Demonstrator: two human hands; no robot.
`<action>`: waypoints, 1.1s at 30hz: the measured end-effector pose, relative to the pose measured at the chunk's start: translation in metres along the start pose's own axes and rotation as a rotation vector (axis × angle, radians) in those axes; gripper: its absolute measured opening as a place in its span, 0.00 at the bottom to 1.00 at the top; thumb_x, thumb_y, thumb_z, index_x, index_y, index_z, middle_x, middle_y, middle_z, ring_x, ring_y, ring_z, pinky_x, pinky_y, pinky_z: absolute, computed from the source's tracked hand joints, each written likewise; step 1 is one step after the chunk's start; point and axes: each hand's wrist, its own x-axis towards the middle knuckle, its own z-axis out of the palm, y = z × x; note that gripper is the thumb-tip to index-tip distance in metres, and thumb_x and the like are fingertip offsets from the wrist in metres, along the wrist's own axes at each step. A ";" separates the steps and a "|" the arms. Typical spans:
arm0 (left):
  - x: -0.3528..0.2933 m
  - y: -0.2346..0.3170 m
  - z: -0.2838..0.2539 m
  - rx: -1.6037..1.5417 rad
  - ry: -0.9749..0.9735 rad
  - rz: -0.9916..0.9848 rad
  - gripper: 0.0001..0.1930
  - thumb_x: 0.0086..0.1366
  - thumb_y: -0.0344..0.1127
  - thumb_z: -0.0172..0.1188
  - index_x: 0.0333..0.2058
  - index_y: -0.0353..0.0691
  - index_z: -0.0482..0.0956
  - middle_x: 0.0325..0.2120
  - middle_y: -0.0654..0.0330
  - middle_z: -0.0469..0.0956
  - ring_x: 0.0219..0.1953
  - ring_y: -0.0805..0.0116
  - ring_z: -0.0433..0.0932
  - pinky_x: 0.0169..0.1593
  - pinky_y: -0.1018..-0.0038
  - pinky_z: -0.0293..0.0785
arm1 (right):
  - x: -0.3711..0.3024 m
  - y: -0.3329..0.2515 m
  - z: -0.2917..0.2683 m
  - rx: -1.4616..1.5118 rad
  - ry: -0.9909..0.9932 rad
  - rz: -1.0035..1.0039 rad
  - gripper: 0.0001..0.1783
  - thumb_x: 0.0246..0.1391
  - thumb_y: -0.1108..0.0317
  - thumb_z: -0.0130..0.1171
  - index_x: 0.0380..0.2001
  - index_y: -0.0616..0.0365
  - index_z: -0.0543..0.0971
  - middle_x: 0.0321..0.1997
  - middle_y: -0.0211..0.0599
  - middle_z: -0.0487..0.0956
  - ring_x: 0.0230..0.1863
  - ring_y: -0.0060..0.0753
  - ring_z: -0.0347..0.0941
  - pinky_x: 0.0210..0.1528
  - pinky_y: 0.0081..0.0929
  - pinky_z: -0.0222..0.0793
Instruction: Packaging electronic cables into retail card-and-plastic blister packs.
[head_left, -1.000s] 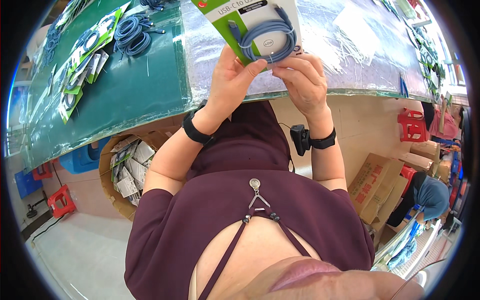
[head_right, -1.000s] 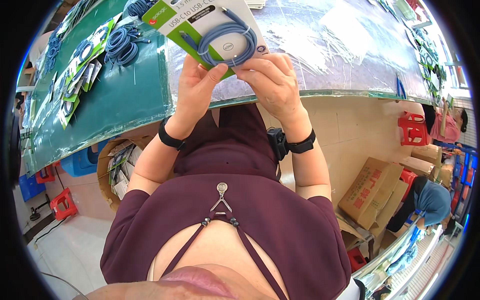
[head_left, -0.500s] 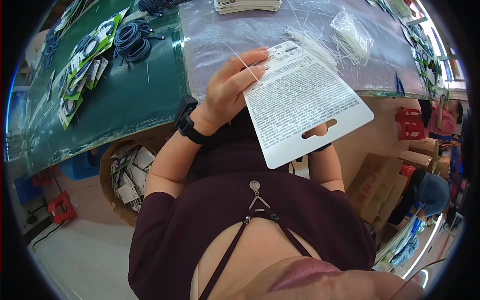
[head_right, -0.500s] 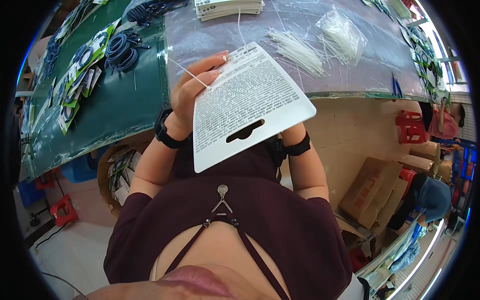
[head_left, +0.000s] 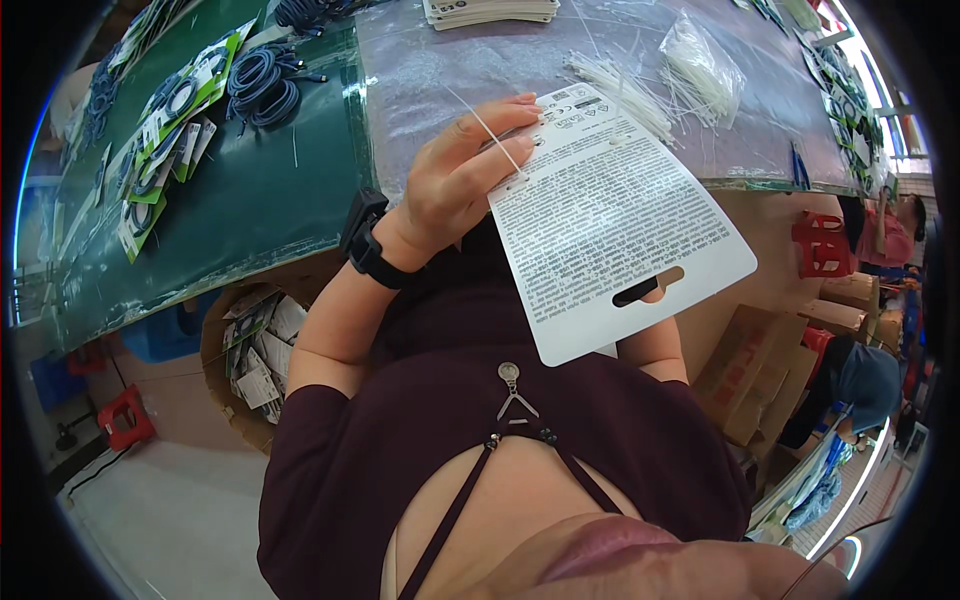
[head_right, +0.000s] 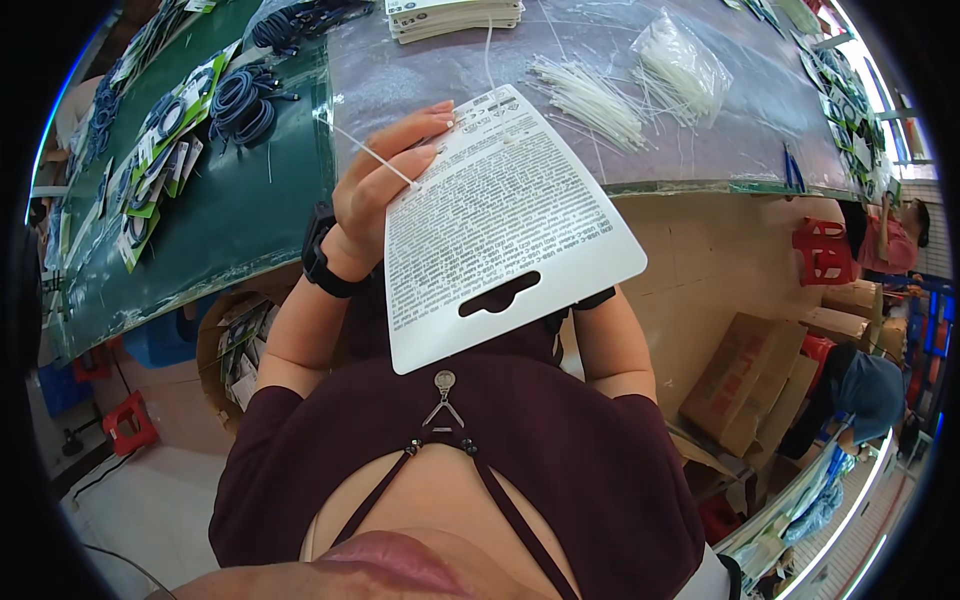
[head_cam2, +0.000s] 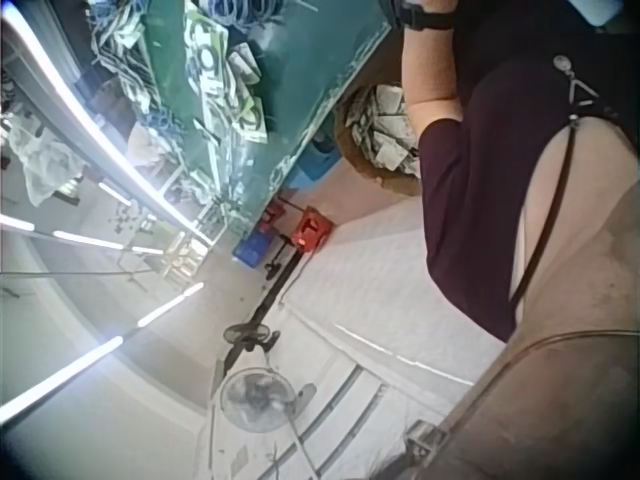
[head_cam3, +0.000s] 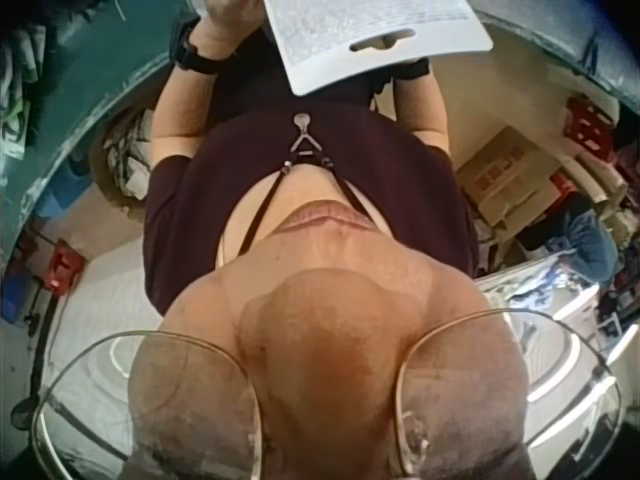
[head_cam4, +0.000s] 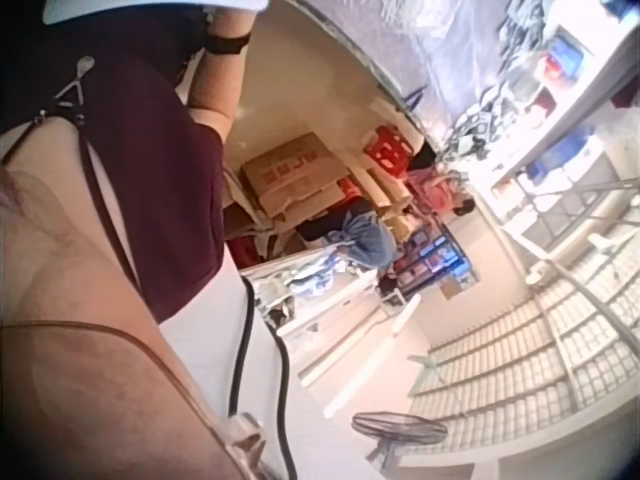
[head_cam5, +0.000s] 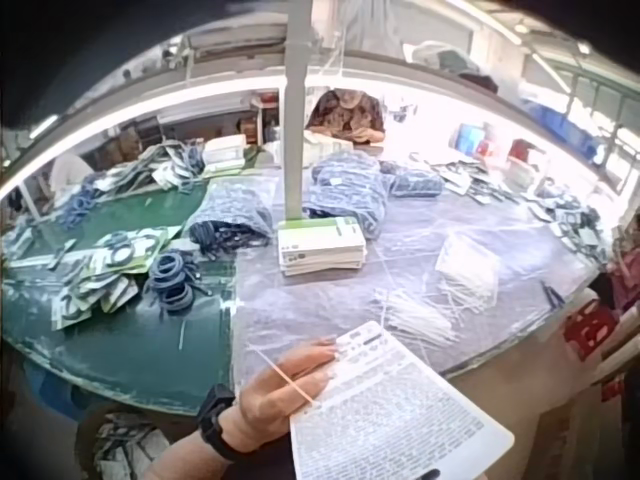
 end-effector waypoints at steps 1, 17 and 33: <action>-0.001 0.000 0.000 0.009 -0.004 0.006 0.17 0.53 0.22 0.62 0.43 0.36 0.72 0.45 0.45 0.74 0.47 0.46 0.77 0.46 0.64 0.78 | 0.003 -0.004 -0.011 0.000 -0.001 0.000 0.36 0.58 0.52 0.53 0.63 0.59 0.59 0.62 0.45 0.65 0.60 0.40 0.65 0.57 0.37 0.67; 0.002 -0.006 -0.008 0.136 -0.100 0.040 0.14 0.53 0.24 0.62 0.40 0.36 0.75 0.39 0.49 0.77 0.41 0.56 0.80 0.41 0.70 0.79 | 0.012 0.010 0.076 -0.895 -0.487 -0.447 0.27 0.59 0.65 0.55 0.59 0.61 0.62 0.55 0.41 0.71 0.52 0.36 0.71 0.51 0.31 0.71; -0.004 0.006 0.019 -0.524 0.394 -0.790 0.16 0.60 0.23 0.60 0.46 0.35 0.68 0.37 0.61 0.77 0.36 0.77 0.76 0.38 0.81 0.73 | 0.039 0.031 0.158 -2.114 -0.217 -1.325 0.08 0.42 0.80 0.64 0.29 0.59 0.79 0.23 0.33 0.74 0.24 0.27 0.71 0.27 0.21 0.66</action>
